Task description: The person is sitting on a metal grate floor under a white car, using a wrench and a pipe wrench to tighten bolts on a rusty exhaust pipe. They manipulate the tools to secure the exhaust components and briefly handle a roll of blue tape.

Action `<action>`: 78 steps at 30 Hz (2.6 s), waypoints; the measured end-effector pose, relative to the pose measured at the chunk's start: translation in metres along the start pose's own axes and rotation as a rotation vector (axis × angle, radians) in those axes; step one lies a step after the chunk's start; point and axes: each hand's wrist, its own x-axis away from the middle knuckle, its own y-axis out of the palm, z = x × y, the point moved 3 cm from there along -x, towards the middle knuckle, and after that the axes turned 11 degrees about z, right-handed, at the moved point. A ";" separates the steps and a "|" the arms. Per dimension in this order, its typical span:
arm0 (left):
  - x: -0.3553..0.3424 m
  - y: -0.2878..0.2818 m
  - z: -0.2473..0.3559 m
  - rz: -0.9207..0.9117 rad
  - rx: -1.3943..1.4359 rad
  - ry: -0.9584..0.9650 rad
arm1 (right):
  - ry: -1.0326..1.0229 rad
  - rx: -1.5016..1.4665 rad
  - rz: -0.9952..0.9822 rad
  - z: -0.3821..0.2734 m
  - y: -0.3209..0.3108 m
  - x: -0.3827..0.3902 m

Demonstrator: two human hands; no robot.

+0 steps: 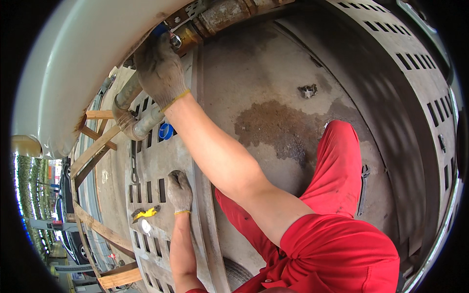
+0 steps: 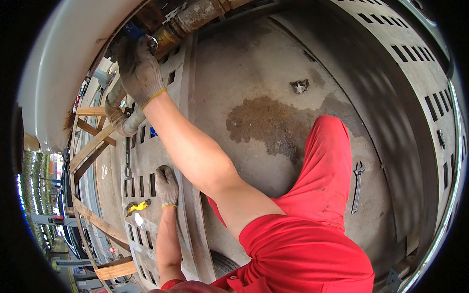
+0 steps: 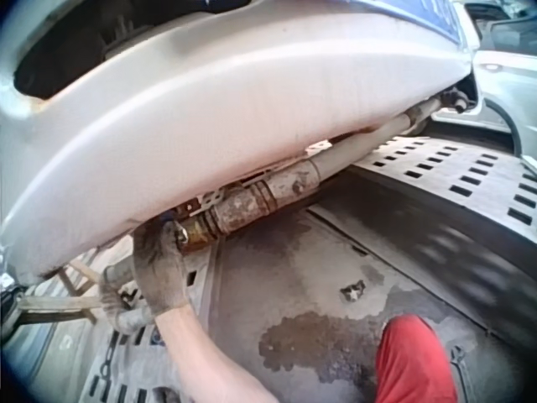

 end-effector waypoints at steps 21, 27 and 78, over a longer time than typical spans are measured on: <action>-0.054 -0.034 0.077 0.182 0.205 0.169 | -0.155 0.648 0.377 -0.028 0.003 0.035; -0.181 -0.077 0.209 0.594 0.072 0.576 | -0.180 0.679 0.382 -0.029 0.021 0.040; -0.205 0.000 0.291 0.396 -0.004 0.398 | -1.400 3.546 -1.288 -0.178 0.216 -0.043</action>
